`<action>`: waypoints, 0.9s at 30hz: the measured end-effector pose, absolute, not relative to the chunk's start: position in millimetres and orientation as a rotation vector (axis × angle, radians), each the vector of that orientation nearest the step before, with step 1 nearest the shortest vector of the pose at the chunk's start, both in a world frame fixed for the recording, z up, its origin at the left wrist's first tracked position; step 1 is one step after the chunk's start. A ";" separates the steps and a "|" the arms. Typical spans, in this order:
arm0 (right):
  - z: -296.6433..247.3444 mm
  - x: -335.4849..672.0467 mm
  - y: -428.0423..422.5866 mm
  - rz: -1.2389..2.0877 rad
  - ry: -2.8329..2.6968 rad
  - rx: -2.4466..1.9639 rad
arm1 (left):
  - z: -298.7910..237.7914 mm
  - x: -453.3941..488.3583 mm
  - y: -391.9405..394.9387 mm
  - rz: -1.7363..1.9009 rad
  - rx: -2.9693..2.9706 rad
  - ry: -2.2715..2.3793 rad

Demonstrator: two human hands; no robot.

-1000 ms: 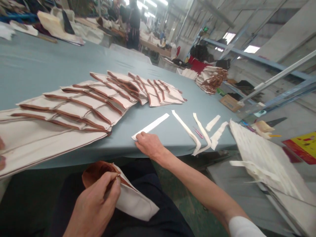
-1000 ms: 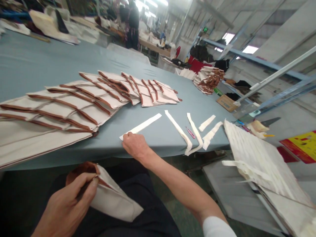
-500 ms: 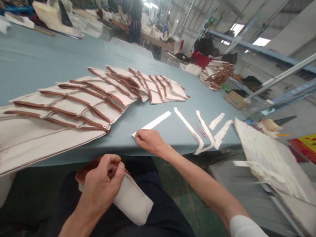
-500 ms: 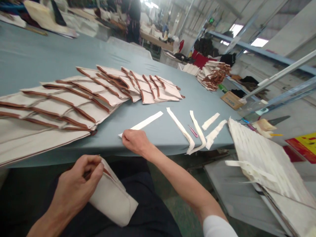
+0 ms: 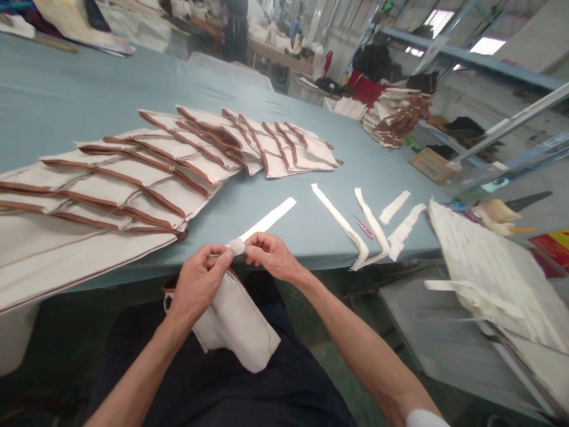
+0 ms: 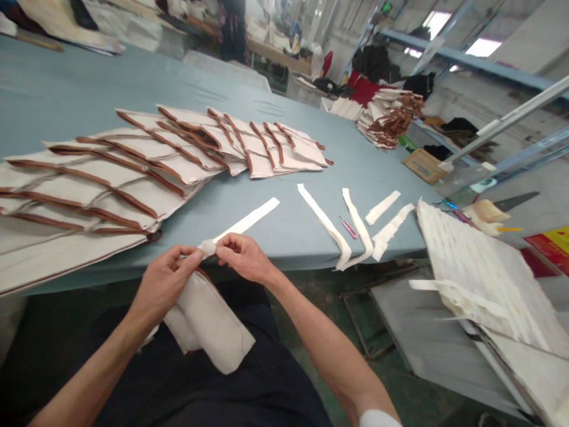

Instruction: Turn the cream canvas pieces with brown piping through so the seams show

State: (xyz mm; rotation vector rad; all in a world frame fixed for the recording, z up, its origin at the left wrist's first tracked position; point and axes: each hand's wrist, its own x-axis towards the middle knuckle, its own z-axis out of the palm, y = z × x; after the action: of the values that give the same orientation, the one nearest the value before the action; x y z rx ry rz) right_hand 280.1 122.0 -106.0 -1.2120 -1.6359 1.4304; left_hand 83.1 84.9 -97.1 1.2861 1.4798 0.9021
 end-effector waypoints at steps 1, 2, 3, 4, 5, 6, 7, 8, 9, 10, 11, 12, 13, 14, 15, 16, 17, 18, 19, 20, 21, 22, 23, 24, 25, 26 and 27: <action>-106.4 280.1 121.7 1.446 -1.616 -1.201 | -96.9 84.7 85.6 0.898 1.278 1.474; -106.4 280.0 121.5 1.458 -1.600 -1.191 | -97.0 86.2 86.5 0.893 1.274 1.466; -106.2 279.8 121.3 1.468 -1.587 -1.184 | -97.2 87.5 87.7 0.888 1.271 1.457; -105.7 279.6 121.3 1.477 -1.577 -1.179 | -97.6 88.6 89.1 0.884 1.271 1.450; -105.1 279.5 121.3 1.484 -1.569 -1.176 | -98.2 89.5 90.6 0.883 1.272 1.443; -104.5 279.4 121.4 1.491 -1.561 -1.177 | -98.9 90.4 92.2 0.882 1.273 1.435; -104.0 279.5 121.6 1.497 -1.555 -1.179 | -99.5 91.2 93.6 0.880 1.274 1.426; -103.6 279.5 121.9 1.503 -1.548 -1.182 | -100.1 91.9 94.7 0.876 1.277 1.416; -103.4 279.5 122.2 1.509 -1.542 -1.186 | -100.5 92.4 95.6 0.870 1.281 1.403; -103.3 279.5 122.5 1.514 -1.537 -1.190 | -100.8 92.7 96.1 0.864 1.285 1.389; -103.2 279.4 122.8 1.519 -1.532 -1.194 | -100.9 92.8 96.4 0.860 1.290 1.376; -103.1 279.1 123.0 1.523 -1.528 -1.198 | -100.9 92.6 96.6 0.857 1.295 1.363; -102.9 278.8 123.1 1.524 -1.525 -1.202 | -100.9 92.1 96.7 0.856 1.301 1.353; -102.6 278.4 123.1 1.525 -1.522 -1.206 | -100.9 91.5 97.0 0.857 1.306 1.345; -102.1 277.9 123.0 1.525 -1.521 -1.210 | -100.9 90.7 97.4 0.857 1.312 1.339; -101.5 277.5 122.9 1.527 -1.520 -1.214 | -101.1 90.0 98.0 0.857 1.319 1.336; -100.9 277.1 122.8 1.528 -1.518 -1.217 | -101.5 89.3 98.8 0.856 1.326 1.335; -100.2 276.8 122.8 1.531 -1.514 -1.219 | -102.3 88.7 99.7 0.854 1.332 1.337; -99.8 276.8 122.9 1.535 -1.508 -1.220 | -103.5 88.3 100.6 0.852 1.338 1.345; -99.7 276.9 123.3 1.539 -1.499 -1.222 | -105.0 87.8 101.3 0.851 1.342 1.358; -99.9 277.3 124.0 1.542 -1.488 -1.222 | -107.0 87.3 101.8 0.847 1.345 1.374; -100.7 277.9 124.9 1.545 -1.473 -1.221 | -109.3 86.7 102.0 0.843 1.348 1.394; -101.9 278.6 126.0 1.546 -1.456 -1.221 | -111.8 85.8 102.0 0.836 1.351 1.416; -103.6 279.5 127.3 1.547 -1.436 -1.221 | -114.4 84.6 101.9 0.826 1.355 1.440; -105.6 280.3 128.8 1.546 -1.412 -1.222 | -116.9 83.1 101.6 0.818 1.358 1.467; -107.9 281.1 130.3 1.544 -1.385 -1.225 | -119.2 81.2 101.4 0.809 1.361 1.496; -110.2 281.8 131.8 1.541 -1.357 -1.228 | -120.9 79.1 101.3 0.801 1.363 1.528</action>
State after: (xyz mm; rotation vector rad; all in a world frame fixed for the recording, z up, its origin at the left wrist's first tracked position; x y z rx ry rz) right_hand 281.8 131.8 -110.2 -1.2284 -1.3567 1.5410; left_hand 79.1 101.3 -120.9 1.3634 1.5279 0.8014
